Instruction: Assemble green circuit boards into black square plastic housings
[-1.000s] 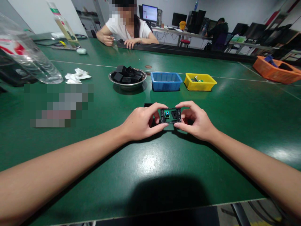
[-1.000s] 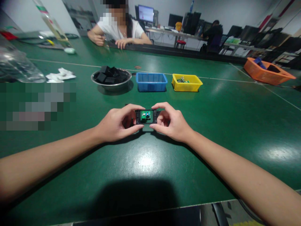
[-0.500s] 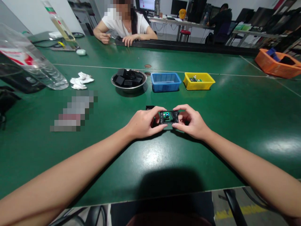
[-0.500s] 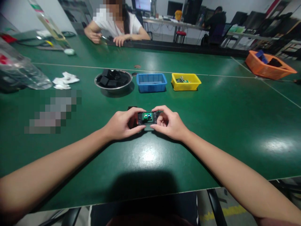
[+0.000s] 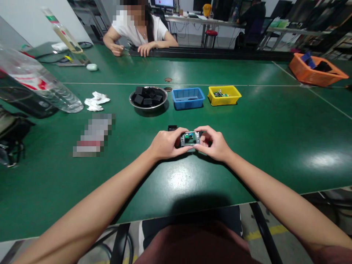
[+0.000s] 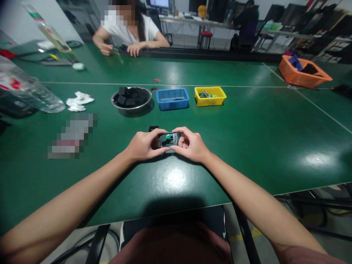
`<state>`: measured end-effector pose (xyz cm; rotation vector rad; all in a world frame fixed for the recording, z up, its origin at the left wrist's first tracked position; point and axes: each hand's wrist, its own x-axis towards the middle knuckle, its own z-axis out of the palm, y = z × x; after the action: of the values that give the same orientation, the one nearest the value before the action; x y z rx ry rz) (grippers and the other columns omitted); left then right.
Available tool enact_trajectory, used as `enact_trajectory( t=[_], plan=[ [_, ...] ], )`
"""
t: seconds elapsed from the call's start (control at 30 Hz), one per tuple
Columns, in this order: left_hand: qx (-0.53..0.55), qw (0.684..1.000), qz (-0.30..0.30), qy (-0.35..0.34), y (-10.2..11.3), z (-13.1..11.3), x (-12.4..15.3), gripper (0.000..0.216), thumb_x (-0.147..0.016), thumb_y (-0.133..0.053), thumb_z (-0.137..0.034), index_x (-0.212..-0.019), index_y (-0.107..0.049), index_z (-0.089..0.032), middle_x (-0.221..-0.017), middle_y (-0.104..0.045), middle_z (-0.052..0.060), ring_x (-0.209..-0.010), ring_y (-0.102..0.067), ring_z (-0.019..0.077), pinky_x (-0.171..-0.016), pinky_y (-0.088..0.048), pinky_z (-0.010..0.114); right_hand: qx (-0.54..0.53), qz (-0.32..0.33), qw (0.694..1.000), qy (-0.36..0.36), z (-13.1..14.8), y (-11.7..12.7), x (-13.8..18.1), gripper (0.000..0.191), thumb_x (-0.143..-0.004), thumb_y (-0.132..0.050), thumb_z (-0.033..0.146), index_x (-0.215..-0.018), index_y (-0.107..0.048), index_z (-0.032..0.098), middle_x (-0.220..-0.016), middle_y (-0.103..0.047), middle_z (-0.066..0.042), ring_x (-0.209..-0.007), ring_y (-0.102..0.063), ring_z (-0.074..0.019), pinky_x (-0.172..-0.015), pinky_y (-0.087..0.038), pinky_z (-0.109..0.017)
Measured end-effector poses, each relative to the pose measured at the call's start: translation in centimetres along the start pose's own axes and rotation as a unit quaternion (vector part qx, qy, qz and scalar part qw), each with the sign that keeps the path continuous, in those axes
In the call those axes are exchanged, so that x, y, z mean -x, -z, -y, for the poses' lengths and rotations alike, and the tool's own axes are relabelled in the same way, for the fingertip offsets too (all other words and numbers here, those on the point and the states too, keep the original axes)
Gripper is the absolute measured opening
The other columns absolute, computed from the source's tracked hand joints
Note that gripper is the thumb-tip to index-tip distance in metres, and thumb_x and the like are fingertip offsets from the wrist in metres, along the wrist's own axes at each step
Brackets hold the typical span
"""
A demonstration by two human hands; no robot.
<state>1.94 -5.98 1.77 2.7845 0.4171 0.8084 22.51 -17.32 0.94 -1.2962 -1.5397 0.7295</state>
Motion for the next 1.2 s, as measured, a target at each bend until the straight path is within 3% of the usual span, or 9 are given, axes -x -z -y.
enact_trajectory(
  t=[0.2, 0.5, 0.73, 1.2],
  plan=[
    [-0.021, 0.999, 0.041, 0.002, 0.9, -0.3, -0.4, 0.046, -0.091, -0.061, -0.056, -0.114, -0.064, -0.017, -0.071, -0.071, 0.000, -0.058, -0.067, 0.0162, -0.056, -0.043, 0.023, 0.030, 0.003, 0.999, 0.035, 0.3, 0.0, 0.0, 0.048, -0.080, -0.078, 0.037, -0.119, -0.058, 0.019, -0.061, -0.055, 0.010, -0.049, -0.050, -0.0088, -0.051, -0.040, -0.022],
    [0.059, 0.998, 0.008, 0.026, 1.1, 0.3, 0.6, 0.044, -0.091, -0.066, -0.052, -0.117, -0.066, -0.015, -0.063, -0.064, -0.004, -0.052, -0.061, 0.0108, -0.054, -0.042, 0.019, 0.058, 0.011, 0.997, 0.046, -0.1, 0.6, -0.2, 0.044, -0.083, -0.076, 0.032, -0.121, -0.059, 0.020, -0.060, -0.053, 0.010, -0.049, -0.050, -0.0088, -0.054, -0.040, -0.023],
    [0.101, 0.992, 0.028, 0.065, 0.8, 0.3, 0.7, 0.042, -0.091, -0.067, -0.049, -0.118, -0.065, -0.016, -0.060, -0.062, -0.006, -0.052, -0.060, 0.0099, -0.056, -0.042, 0.019, 0.077, 0.018, 0.996, 0.033, -0.2, 0.8, -0.3, 0.044, -0.084, -0.076, 0.034, -0.122, -0.060, 0.021, -0.056, -0.049, 0.011, -0.046, -0.047, -0.0091, -0.053, -0.039, -0.024],
    [0.120, 0.990, 0.034, 0.072, 0.8, 0.1, 0.6, 0.043, -0.091, -0.067, -0.051, -0.118, -0.065, -0.017, -0.058, -0.059, -0.007, -0.051, -0.061, 0.0104, -0.056, -0.042, 0.019, 0.088, 0.023, 0.995, 0.027, -0.1, 1.1, -0.2, 0.043, -0.084, -0.076, 0.033, -0.122, -0.060, 0.021, -0.056, -0.049, 0.011, -0.045, -0.047, -0.0095, -0.053, -0.039, -0.024]
  ],
)
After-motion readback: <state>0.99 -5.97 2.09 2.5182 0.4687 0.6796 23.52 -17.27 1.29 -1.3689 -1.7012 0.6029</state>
